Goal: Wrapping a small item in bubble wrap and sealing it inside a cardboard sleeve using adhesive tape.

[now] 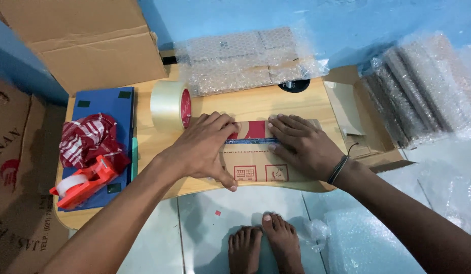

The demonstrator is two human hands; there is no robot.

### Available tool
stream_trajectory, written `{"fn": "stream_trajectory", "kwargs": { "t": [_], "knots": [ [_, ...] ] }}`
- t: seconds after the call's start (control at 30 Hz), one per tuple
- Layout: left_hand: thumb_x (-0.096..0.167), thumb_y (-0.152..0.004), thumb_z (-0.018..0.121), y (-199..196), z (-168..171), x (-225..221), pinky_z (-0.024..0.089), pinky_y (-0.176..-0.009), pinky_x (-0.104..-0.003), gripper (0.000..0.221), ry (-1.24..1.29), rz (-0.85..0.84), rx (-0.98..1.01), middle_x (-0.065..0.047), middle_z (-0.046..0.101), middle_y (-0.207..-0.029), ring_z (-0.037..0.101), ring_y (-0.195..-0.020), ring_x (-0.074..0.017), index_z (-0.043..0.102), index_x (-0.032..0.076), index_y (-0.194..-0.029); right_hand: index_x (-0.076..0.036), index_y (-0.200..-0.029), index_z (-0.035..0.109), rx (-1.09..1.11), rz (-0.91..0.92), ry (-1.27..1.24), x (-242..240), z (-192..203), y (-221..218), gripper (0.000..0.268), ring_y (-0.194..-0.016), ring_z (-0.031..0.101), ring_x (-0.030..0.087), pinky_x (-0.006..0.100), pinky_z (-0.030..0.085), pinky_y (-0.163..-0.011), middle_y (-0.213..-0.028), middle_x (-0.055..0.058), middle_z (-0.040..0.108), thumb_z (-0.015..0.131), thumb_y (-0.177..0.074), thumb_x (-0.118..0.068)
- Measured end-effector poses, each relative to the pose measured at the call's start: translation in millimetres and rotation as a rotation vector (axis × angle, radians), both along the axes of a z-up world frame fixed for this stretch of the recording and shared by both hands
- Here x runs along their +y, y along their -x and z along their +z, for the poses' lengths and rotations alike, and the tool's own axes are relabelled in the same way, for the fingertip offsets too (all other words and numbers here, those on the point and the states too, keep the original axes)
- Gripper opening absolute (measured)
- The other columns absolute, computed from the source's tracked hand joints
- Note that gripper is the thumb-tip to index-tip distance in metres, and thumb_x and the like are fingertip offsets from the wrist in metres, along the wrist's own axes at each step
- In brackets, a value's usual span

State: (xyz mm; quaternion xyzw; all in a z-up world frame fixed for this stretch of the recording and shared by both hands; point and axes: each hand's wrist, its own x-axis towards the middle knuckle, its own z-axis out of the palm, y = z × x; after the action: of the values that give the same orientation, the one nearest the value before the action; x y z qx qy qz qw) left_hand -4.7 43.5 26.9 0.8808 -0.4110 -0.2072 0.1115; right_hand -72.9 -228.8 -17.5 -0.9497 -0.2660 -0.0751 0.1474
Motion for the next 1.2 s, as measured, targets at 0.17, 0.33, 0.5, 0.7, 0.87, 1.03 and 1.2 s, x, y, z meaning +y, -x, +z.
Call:
{"fn": "stream_trajectory", "kwargs": {
  "t": [0.17,0.33,0.5,0.7,0.87,1.03,1.2],
  "knots": [
    [0.074,-0.043,0.092,0,2,-2,0.032,-0.116,-0.044,0.119,0.016,0.026,0.028,-0.013,0.057,-0.133,0.048,-0.130,-0.0288,0.058,0.008,-0.136,-0.006,-0.139,0.063,0.003,0.012,-0.006,0,0,-1,0.047,-0.135,0.056,0.033,0.047,0.037,-0.119,-0.140,0.012,0.065,0.064,-0.099,-0.031],
    [0.073,-0.043,0.093,1,4,-3,0.032,-0.116,-0.045,0.118,0.004,0.033,0.031,-0.012,0.056,-0.132,0.047,-0.130,-0.0287,0.058,0.008,-0.135,-0.004,-0.142,0.061,-0.010,0.045,-0.008,0,-4,-1,0.051,-0.135,0.055,0.034,0.048,0.038,-0.119,-0.141,0.015,0.064,0.064,-0.099,-0.032],
    [0.070,-0.048,0.094,1,7,-3,0.030,-0.118,-0.046,0.118,-0.033,0.025,0.043,-0.014,0.055,-0.136,0.046,-0.132,-0.0301,0.055,0.007,-0.139,-0.001,-0.154,0.039,0.164,-0.058,0.293,9,-4,5,0.083,-0.148,0.039,0.037,0.051,0.019,-0.126,-0.156,0.021,0.045,0.039,-0.095,-0.060],
    [0.070,-0.050,0.093,3,9,-4,0.030,-0.118,-0.046,0.114,-0.020,0.041,0.057,-0.014,0.055,-0.137,0.046,-0.133,-0.0297,0.056,0.006,-0.137,-0.003,-0.157,0.030,0.143,-0.054,0.405,20,3,7,0.135,-0.147,0.035,0.043,0.058,0.016,-0.123,-0.154,0.026,0.040,0.049,-0.069,-0.104],
    [0.072,-0.053,0.090,2,7,-2,0.029,-0.119,-0.046,0.114,-0.012,0.031,0.052,-0.014,0.054,-0.138,0.044,-0.133,-0.0302,0.054,0.006,-0.139,-0.008,-0.158,0.028,0.221,-0.072,0.402,19,1,4,0.137,-0.147,0.030,0.041,0.057,0.012,-0.123,-0.152,0.023,0.038,0.046,-0.067,-0.109],
    [0.081,-0.056,0.083,5,-4,-3,0.027,-0.118,-0.047,0.118,-0.048,0.015,0.016,-0.015,0.050,-0.139,0.041,-0.134,-0.0306,0.050,0.006,-0.141,-0.012,-0.159,0.027,0.226,-0.076,0.409,18,0,4,0.132,-0.148,0.027,0.040,0.056,0.008,-0.124,-0.152,0.022,0.037,0.045,-0.069,-0.106],
    [0.096,-0.065,0.061,8,-28,0,0.022,-0.117,-0.052,0.126,0.015,-0.035,-0.087,-0.025,0.043,-0.140,0.038,-0.134,-0.0392,0.042,-0.001,-0.143,-0.013,-0.159,0.028,0.195,-0.072,0.383,16,-8,5,0.135,-0.147,0.030,0.040,0.057,0.011,-0.123,-0.150,0.022,0.039,0.042,-0.065,-0.110]
  ]
}}
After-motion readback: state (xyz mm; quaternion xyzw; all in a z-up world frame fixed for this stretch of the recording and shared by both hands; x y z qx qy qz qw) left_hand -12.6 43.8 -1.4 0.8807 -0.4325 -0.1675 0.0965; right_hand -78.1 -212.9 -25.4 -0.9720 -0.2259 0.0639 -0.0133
